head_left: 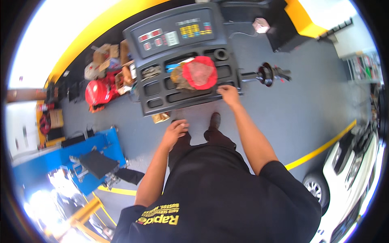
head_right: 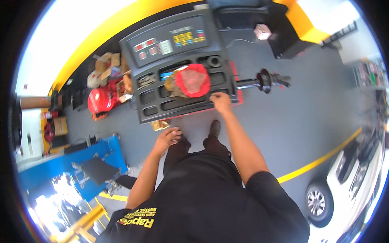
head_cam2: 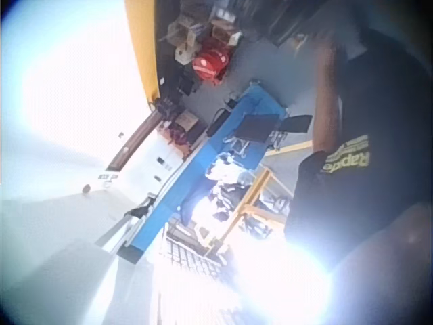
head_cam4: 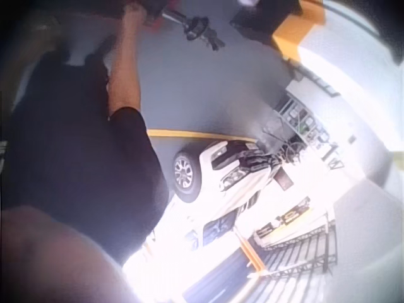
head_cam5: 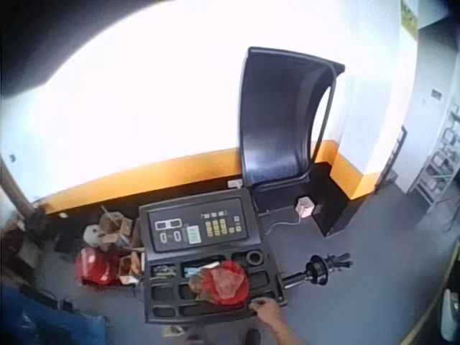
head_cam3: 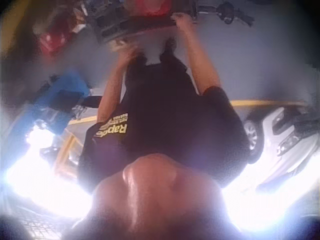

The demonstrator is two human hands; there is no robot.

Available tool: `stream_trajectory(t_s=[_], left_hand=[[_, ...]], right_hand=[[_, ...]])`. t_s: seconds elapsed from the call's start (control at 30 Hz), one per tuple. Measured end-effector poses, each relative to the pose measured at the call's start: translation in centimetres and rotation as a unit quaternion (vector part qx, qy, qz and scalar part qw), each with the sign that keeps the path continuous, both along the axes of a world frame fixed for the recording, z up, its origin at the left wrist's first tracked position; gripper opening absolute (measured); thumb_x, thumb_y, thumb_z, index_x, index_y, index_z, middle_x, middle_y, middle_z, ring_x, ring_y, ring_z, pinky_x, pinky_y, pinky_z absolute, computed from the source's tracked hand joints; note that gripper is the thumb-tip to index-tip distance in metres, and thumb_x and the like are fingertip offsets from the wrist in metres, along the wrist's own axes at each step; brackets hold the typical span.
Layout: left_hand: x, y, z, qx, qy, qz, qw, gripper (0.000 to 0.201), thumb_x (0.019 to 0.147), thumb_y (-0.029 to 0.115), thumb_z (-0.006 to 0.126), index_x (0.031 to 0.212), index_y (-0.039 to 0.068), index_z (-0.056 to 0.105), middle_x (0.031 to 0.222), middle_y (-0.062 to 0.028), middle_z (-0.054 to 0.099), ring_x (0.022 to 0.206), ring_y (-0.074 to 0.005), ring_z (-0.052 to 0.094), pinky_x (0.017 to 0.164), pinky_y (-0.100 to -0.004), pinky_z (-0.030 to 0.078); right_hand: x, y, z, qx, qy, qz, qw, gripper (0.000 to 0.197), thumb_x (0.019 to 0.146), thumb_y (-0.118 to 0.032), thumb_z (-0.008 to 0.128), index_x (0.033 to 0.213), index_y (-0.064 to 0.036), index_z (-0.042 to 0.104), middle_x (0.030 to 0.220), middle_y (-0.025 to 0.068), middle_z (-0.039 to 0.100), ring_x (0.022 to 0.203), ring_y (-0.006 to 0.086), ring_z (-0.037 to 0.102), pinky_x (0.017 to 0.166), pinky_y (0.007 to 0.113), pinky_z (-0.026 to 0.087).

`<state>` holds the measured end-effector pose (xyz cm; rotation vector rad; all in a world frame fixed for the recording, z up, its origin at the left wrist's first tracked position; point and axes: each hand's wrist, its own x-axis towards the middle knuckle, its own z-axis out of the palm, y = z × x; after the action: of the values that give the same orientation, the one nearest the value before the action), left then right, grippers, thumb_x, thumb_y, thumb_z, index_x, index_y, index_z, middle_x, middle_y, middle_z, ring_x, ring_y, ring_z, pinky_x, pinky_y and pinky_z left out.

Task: The person wipes a yellow car lift and a tire balancing machine with a red cloth in an auto repair shop. They move around the equipment, wiping various surfaces including the control panel and side components.

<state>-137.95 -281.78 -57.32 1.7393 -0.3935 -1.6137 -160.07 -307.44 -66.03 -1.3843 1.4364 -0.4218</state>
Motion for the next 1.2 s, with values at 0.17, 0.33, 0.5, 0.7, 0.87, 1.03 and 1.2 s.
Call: stream_trajectory(t_s=[0.17,0.33,0.5,0.7,0.87,1.03,1.2], left_hand=[[1.4,0.1,-1.5,-0.045,0.136,0.07,0.987,0.052,0.109,0.042,0.053,0.144,0.004,0.056,0.136,-0.0152,0.066,0.126,-0.0283,0.063,0.108,-0.0427,0.049],[5.4,2.5,-3.8,-0.081,0.315,0.209,0.922,0.05,0.11,0.042,0.051,0.138,0.002,0.06,0.13,-0.0143,0.067,0.127,-0.0279,0.063,0.106,-0.0429,0.051],[12.6,10.3,-9.5,-0.081,0.252,0.224,0.938,0.041,0.109,0.034,0.052,0.131,0.002,0.065,0.125,-0.0125,0.068,0.12,-0.0248,0.067,0.103,-0.0437,0.055],[25.2,15.6,-21.5,0.073,0.017,0.321,0.944,0.028,0.103,0.025,0.059,0.118,0.002,0.068,0.102,-0.0071,0.073,0.092,-0.0198,0.071,0.081,-0.0336,0.058],[31.7,12.2,-28.0,0.09,-0.324,0.225,0.915,0.021,0.098,0.018,0.06,0.104,0.003,0.074,0.097,-0.018,0.076,0.09,-0.0335,0.074,0.081,-0.0423,0.058],[36.0,8.6,-30.0,0.023,-0.384,0.172,0.907,0.018,0.092,0.014,0.064,0.097,0.004,0.077,0.098,-0.0213,0.076,0.096,-0.0392,0.073,0.085,-0.0461,0.057],[38.2,6.8,-32.3,0.05,-0.395,0.125,0.909,0.017,0.09,0.015,0.066,0.098,0.004,0.077,0.098,-0.0203,0.076,0.094,-0.0387,0.073,0.086,-0.0458,0.057]], right_hand=[[3.9,5.2,5.2,0.049,-0.083,0.11,0.989,0.03,0.092,-0.016,0.075,0.117,0.0002,0.075,0.106,0.0091,0.077,0.1,0.0178,0.07,0.089,0.034,0.053],[13.3,14.7,9.7,0.052,-0.054,0.313,0.947,0.03,0.093,-0.012,0.073,0.12,0.0011,0.071,0.112,0.0123,0.072,0.101,0.0212,0.069,0.09,0.036,0.054],[21.8,20.7,10.7,-0.029,0.002,0.401,0.916,0.03,0.093,-0.011,0.072,0.122,-0.0009,0.07,0.113,0.0152,0.069,0.098,0.0258,0.069,0.089,0.038,0.056],[24.8,20.6,11.3,0.086,0.053,0.399,0.911,0.029,0.097,-0.012,0.07,0.123,-0.0011,0.069,0.108,0.0149,0.074,0.097,0.024,0.071,0.088,0.037,0.056],[23.3,20.2,12.3,0.051,0.13,0.391,0.91,0.029,0.099,-0.016,0.068,0.124,-0.0013,0.069,0.109,0.0147,0.074,0.097,0.024,0.07,0.088,0.037,0.056],[21.0,20.3,12.6,0.078,0.186,0.328,0.923,0.03,0.099,-0.018,0.068,0.124,-0.0016,0.07,0.106,0.0128,0.075,0.095,0.0226,0.07,0.088,0.036,0.056],[18.6,21.0,12.0,0.139,0.211,0.256,0.933,0.029,0.099,-0.018,0.068,0.123,-0.001,0.071,0.102,0.0116,0.075,0.094,0.0198,0.069,0.087,0.035,0.055]])
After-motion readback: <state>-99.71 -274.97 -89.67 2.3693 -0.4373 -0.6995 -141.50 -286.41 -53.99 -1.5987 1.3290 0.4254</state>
